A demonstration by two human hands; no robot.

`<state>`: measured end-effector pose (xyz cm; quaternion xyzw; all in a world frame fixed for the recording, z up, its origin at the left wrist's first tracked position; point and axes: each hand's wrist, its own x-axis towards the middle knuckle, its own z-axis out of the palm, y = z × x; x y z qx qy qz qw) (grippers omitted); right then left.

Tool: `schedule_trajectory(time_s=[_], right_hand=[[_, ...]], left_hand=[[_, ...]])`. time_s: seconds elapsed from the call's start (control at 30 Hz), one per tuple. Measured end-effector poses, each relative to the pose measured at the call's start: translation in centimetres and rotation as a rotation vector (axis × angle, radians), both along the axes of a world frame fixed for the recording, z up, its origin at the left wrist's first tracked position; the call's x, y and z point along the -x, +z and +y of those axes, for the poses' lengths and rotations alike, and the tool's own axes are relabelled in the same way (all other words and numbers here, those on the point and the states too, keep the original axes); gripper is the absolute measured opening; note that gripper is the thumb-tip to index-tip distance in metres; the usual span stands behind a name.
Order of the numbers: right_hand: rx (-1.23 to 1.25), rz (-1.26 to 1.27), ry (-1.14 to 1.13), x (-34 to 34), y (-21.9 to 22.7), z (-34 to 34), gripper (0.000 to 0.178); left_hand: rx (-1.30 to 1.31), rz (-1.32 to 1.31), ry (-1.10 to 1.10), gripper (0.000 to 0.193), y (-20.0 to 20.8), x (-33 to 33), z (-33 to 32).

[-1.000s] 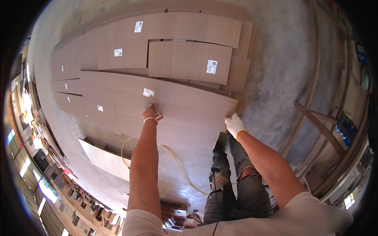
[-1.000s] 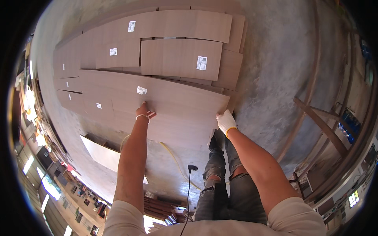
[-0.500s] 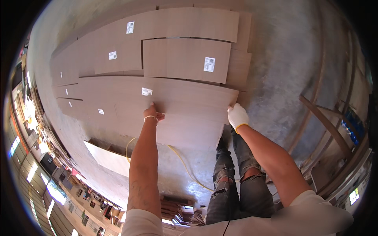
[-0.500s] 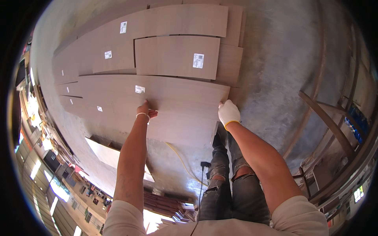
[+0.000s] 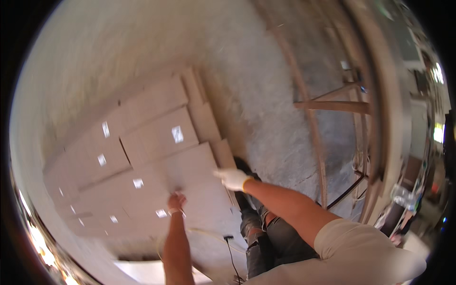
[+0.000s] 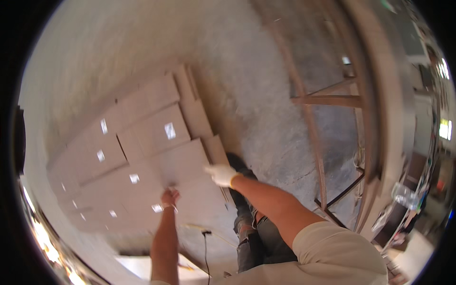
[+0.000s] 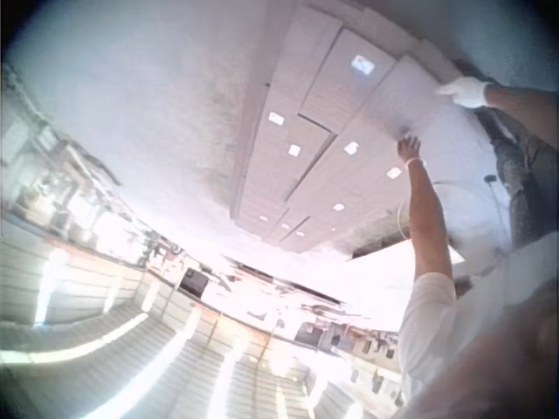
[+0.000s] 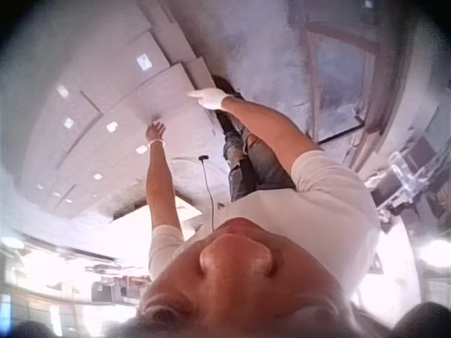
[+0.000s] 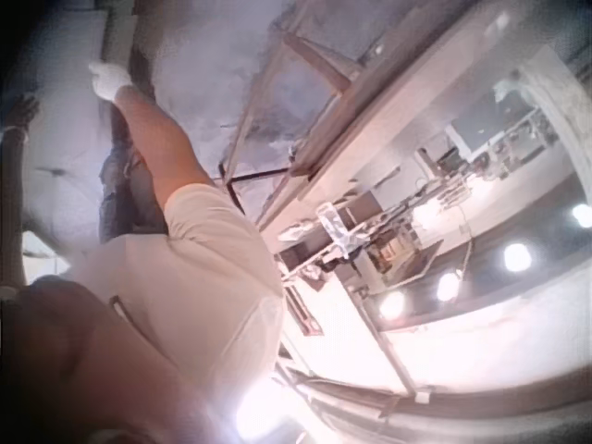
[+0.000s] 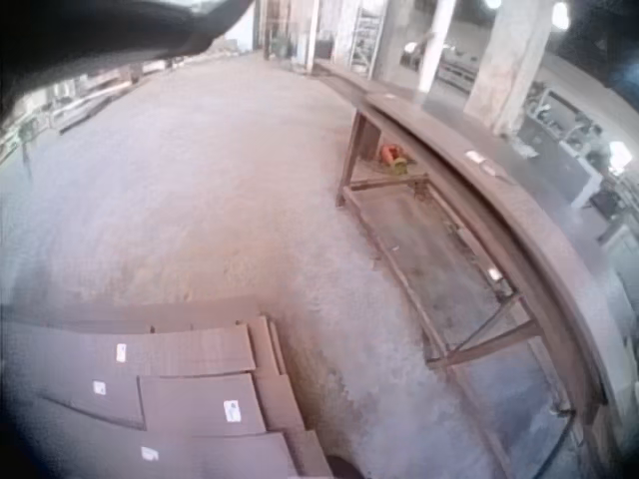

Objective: The person wipes multiple flat wood panels with a cloth, occasionally pouring liquid from a plastic bottle onto the cloth. The person also uses a utility knife to scrape or cut edges on some panels. The person handles the panels one at a time, wiping and scraping them before moving to the next.

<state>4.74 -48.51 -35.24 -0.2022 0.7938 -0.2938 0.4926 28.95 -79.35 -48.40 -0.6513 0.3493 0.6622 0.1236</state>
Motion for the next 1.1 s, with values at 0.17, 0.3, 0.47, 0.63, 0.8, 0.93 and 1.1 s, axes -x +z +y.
schedule_trajectory(time_s=[0.17, 0.3, 0.47, 0.63, 0.8, 0.93, 1.1], right_hand=[[0.021, -0.167, -0.109, -7.6, 11.1, 3.0, 0.047], [-0.080, -0.035, -0.244, -12.9, 17.6, 13.9, 0.046], [-0.244, 0.122, -0.677, -17.0, 28.5, 25.0, 0.044], [-0.261, 0.075, -1.117, -18.8, 37.4, 32.1, 0.044], [-0.239, 0.106, -1.366, -20.9, 40.3, 37.3, 0.044], [-0.243, 0.043, -1.491, -21.2, 42.0, 40.6, 0.043], [-0.215, 0.113, -1.435, -16.8, 41.8, 41.4, 0.044]], left_hand=[[-0.263, 0.100, -0.335, 0.026, 9.1, -5.0, 10.9], [-0.204, 0.105, -0.476, 0.029, 20.7, 0.4, 22.8], [-0.246, 0.241, -0.975, 0.019, 31.9, 4.0, 26.4], [-0.336, -0.002, -1.301, 0.041, 32.7, 9.2, 21.3], [0.040, -0.127, -1.450, 0.055, 35.7, 19.9, 19.1], [0.283, -0.056, -1.629, 0.055, 39.2, 27.2, 26.2], [-0.035, 0.420, -1.165, 0.028, 39.9, 38.4, 37.9]])
